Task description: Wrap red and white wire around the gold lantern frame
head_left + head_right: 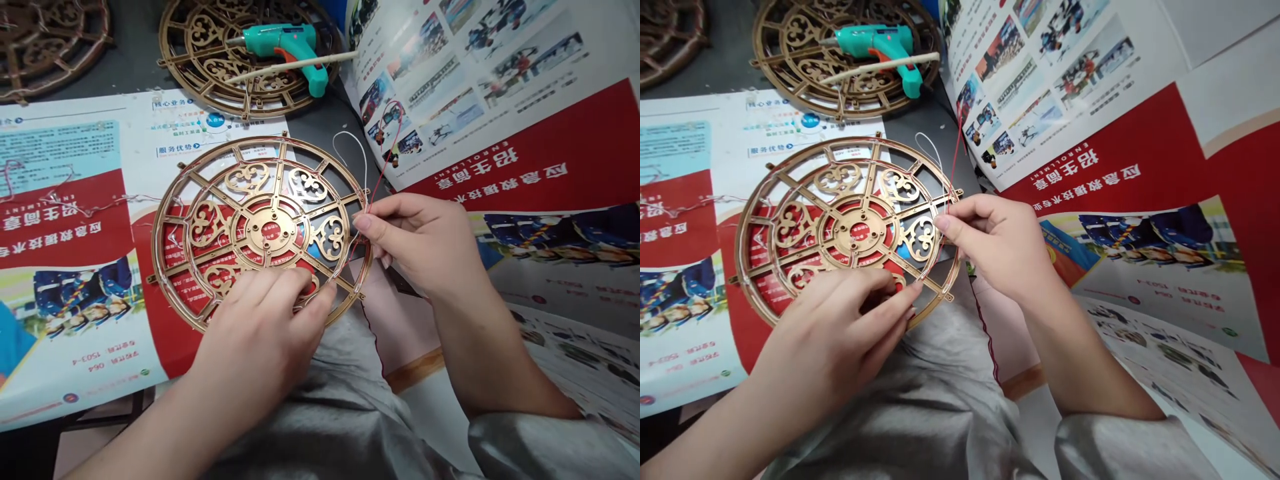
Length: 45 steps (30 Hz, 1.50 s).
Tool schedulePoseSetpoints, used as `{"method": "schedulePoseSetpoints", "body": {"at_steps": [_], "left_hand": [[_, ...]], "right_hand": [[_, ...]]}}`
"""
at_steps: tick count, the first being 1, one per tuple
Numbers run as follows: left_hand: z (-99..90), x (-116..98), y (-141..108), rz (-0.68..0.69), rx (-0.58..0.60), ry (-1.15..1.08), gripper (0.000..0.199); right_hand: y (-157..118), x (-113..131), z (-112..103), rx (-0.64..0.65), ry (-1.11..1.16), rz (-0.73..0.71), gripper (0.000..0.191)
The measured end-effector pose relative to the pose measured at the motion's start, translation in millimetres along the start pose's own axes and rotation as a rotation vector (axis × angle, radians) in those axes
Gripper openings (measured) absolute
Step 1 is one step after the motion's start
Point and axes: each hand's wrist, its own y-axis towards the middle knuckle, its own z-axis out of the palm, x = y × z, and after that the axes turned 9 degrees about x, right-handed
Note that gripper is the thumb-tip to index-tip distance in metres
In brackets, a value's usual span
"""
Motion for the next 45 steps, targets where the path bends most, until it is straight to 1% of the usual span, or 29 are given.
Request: {"method": "schedulePoseSetpoints", "body": {"at_steps": [2, 5, 8, 14, 18, 22, 24, 27, 29, 30, 31, 32, 33, 34, 35, 36, 37, 38, 39, 40, 42, 45], "left_hand": [[1.4, 0, 0, -0.015, 0.013, -0.015, 0.048], [2.7, 1, -1, -0.011, 0.036, -0.029, 0.051], [3.7, 2, -1, -0.005, 0.043, -0.023, 0.049], [5.3, 2, 1, 0.011, 0.023, 0.02, 0.045], [5.0, 0, 2, 0.033, -0.04, 0.073, 0.041], [3.6, -8, 6, -0.042, -0.07, 0.092, 0.035], [2.5, -13, 8, -0.094, -0.092, 0.072, 0.031], [2.5, -20, 5, -0.131, -0.139, 0.032, 0.029], [6.7, -27, -3, -0.084, -0.202, -0.039, 0.029], [10.8, -32, -9, -0.048, -0.233, -0.13, 0.026], [16.5, -38, -16, 0.025, -0.242, -0.278, 0.022], [23.5, -46, -22, 0.058, -0.254, -0.507, 0.013], [31.5, -54, -28, 0.038, -0.194, -0.766, 0.011], [40.0, -63, -31, 0.055, -0.138, -1.047, 0.018], [48.2, -71, -33, 0.008, 0.064, -1.354, 0.019], [55.5, -79, -31, -0.09, 0.199, -1.65, 0.019], [61.4, -86, -27, -0.238, 0.27, -1.924, 0.029], [65.6, -91, -21, -0.366, 0.276, -2.159, 0.045], [67.9, -95, -13, -0.432, 0.246, -2.331, 0.057], [68.6, -97, -4, -0.489, 0.199, -2.434, 0.064], [66.4, -97, 12, -0.556, 0.108, -2.543, 0.068], [62.1, -95, 26, -0.609, -0.014, -2.546, 0.062]], "right_hand": [[0, 1, 0, -0.002, -0.009, -0.002, 0.011], [-1, 3, 1, 0.002, -0.019, 0.002, 0.014], [-1, 2, 0, 0.008, -0.02, 0.004, 0.017], [-1, 1, 1, 0.011, -0.028, -0.003, 0.015], [-1, 3, 1, 0.015, -0.055, -0.015, 0.007], [-1, 4, 1, 0.022, -0.057, -0.029, 0.005], [-1, 3, 1, 0.018, -0.061, -0.036, 0.005], [-1, 2, 2, 0.003, -0.082, -0.038, 0.003], [-2, 2, 2, -0.004, -0.097, -0.039, 0.003], [-3, 2, 2, -0.006, -0.103, -0.039, 0.003], [-3, 2, 3, -0.009, -0.108, -0.039, 0.004], [-3, 2, 3, -0.011, -0.11, -0.039, 0.004], [-3, 1, 3, -0.014, -0.109, -0.04, 0.004], [-3, 1, 3, -0.015, -0.106, -0.042, 0.004], [-4, 0, 2, -0.017, -0.104, -0.044, 0.004], [-4, -1, 2, -0.02, -0.105, -0.049, 0.004], [-4, -2, 2, -0.022, -0.11, -0.053, 0.004], [-4, -4, 2, -0.025, -0.118, -0.058, 0.004], [-4, -4, 2, -0.029, -0.125, -0.062, 0.005], [-4, -5, 2, -0.034, -0.133, -0.064, 0.005], [-6, -5, 1, -0.034, -0.144, -0.058, 0.006], [-9, -3, 0, -0.025, -0.155, -0.044, 0.007]]}}
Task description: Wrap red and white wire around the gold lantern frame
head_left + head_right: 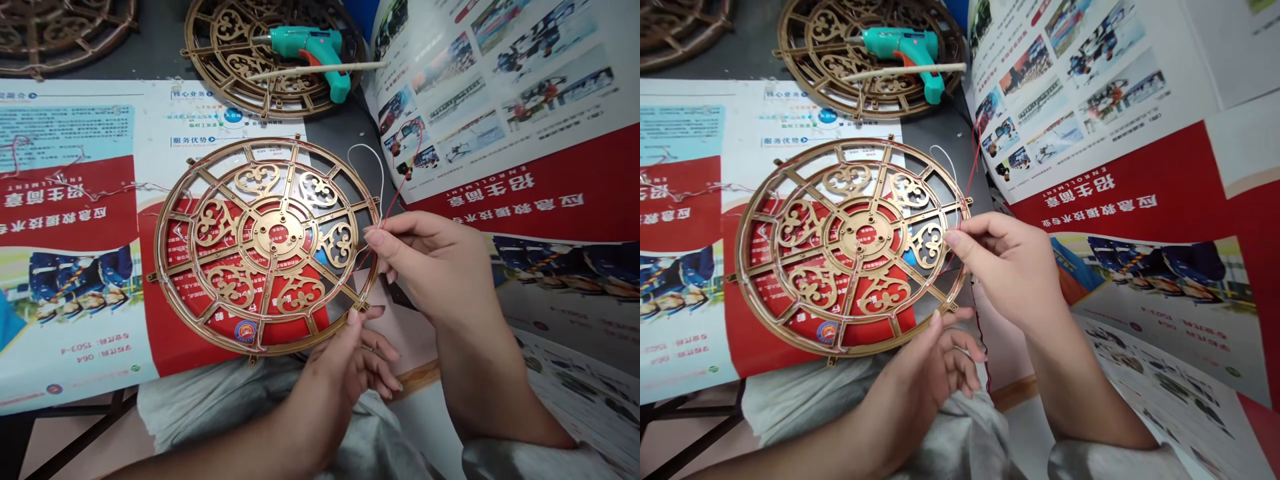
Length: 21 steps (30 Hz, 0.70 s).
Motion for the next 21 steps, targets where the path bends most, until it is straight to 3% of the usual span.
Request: {"method": "schedulePoseSetpoints", "body": {"at_steps": [4, 11, 21], "left_hand": [[-1.8, 1, 2, 0.091, -0.047, 0.033, 0.047], [-11.8, 8, -6, 0.141, -0.081, -0.019, 0.039], [-11.2, 10, 0, 0.096, -0.009, -0.114, 0.052]], "right_hand": [[-5, -2, -5, 0.023, -0.028, -0.014, 0.008], [-15, -10, -7, 0.035, -0.073, -0.069, 0.001], [-24, -15, -3, 0.007, -0.177, -0.09, 0.004]]}}
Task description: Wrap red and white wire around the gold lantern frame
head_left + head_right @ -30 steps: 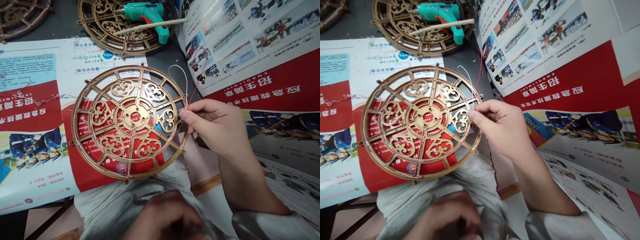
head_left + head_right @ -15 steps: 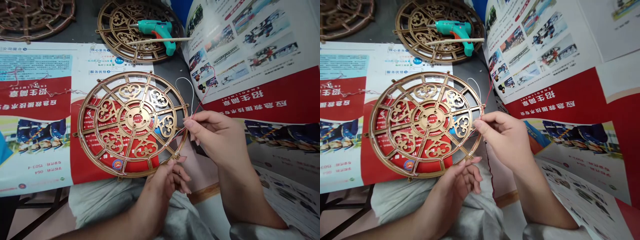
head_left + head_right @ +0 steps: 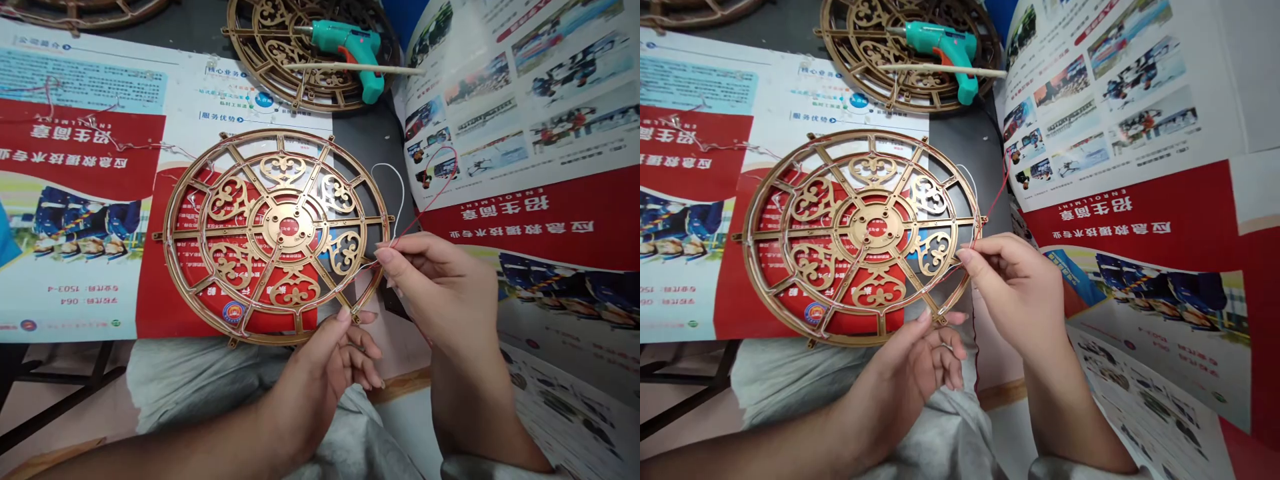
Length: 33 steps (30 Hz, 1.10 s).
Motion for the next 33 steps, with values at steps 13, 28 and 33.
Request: {"method": "schedulePoseSetpoints", "body": {"at_steps": [13, 28, 33], "left_hand": [[14.7, 4, 9, 0.055, -0.076, 0.075, 0.058], [13.4, 21, -13, 0.135, -0.039, 0.332, 0.061], [19.0, -10, -23, 0.267, -0.027, 0.539, 0.058]], "right_hand": [[-2, 3, 1, -0.015, 0.03, -0.008, 0.002], [-27, 6, 6, -0.232, 0.162, 0.044, 0.006], [-3, 29, 16, -0.225, 0.328, -0.13, 0.005]]}}
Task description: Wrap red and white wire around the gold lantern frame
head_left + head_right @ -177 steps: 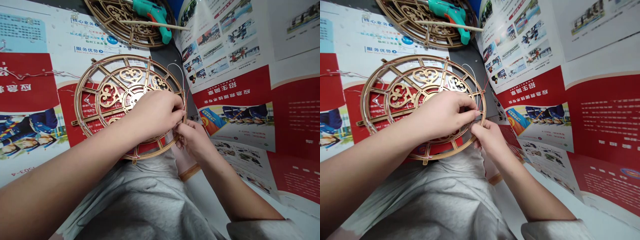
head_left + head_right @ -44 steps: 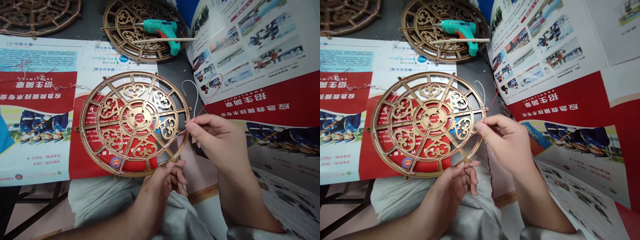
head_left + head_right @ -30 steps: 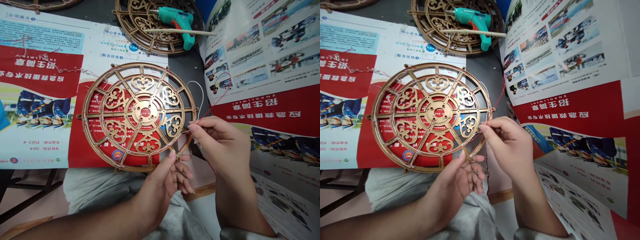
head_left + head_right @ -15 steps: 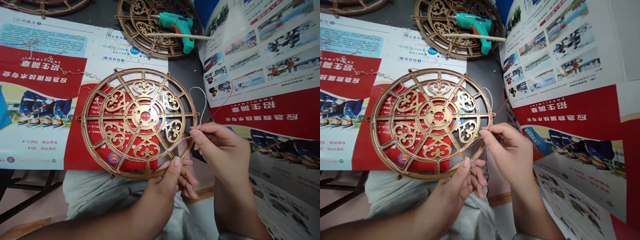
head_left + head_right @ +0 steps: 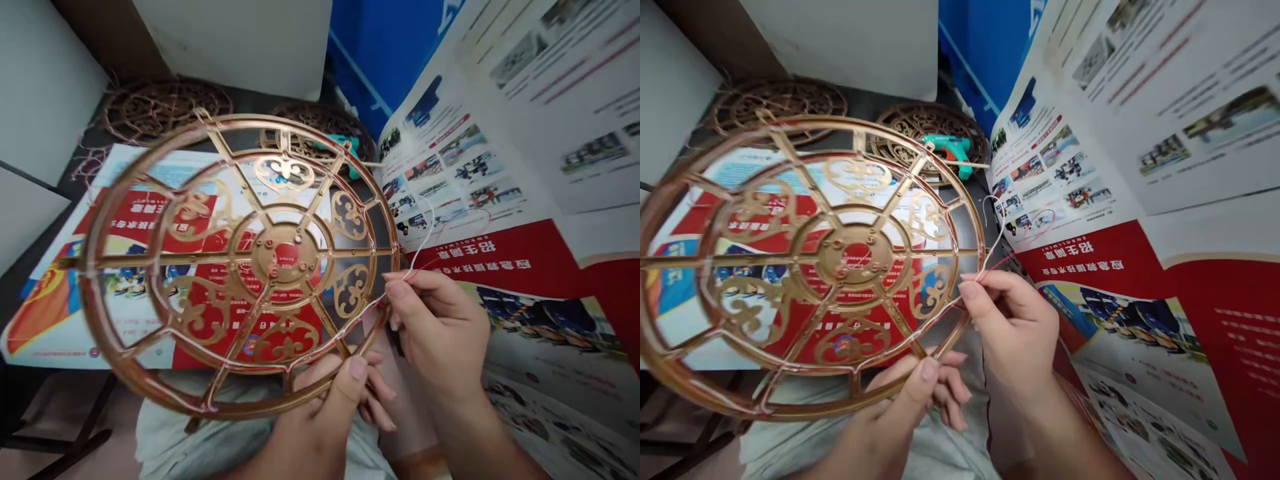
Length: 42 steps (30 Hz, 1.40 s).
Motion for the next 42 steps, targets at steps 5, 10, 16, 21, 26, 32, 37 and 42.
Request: {"method": "schedulePoseSetpoints", "body": {"at_steps": [5, 10, 16, 21, 26, 32, 37, 42], "left_hand": [[-25.8, -66, 9, 0.124, 0.003, 0.103, 0.051], [-73.9, -137, 43, 0.333, 0.088, 0.232, 0.046], [-113.6, -189, 100, 0.42, 0.11, 0.268, 0.046], [-126.3, -203, 127, 0.428, 0.153, 0.267, 0.045], [-138.6, -199, 130, 0.431, 0.159, 0.245, 0.041], [-144.2, -199, 124, 0.47, 0.179, 0.138, 0.034], [-146.0, -198, 125, 0.522, 0.221, 0.075, 0.026], [-142.8, -197, 122, 0.578, 0.237, 0.078, 0.025]], "right_hand": [[60, 13, 46, 0.123, 0.195, -0.134, 0.009], [128, 17, 100, 0.279, 0.337, -0.129, 0.025], [190, 17, 146, 0.274, 0.412, -0.116, 0.039], [207, 3, 158, 0.169, 0.373, -0.169, 0.038], [195, -7, 158, 0.088, 0.31, -0.173, 0.035], [181, -3, 161, 0.054, 0.25, -0.255, 0.026], [177, -6, 160, 0.022, 0.169, -0.349, 0.018], [174, -6, 161, -0.023, 0.131, -0.43, 0.015]]}}
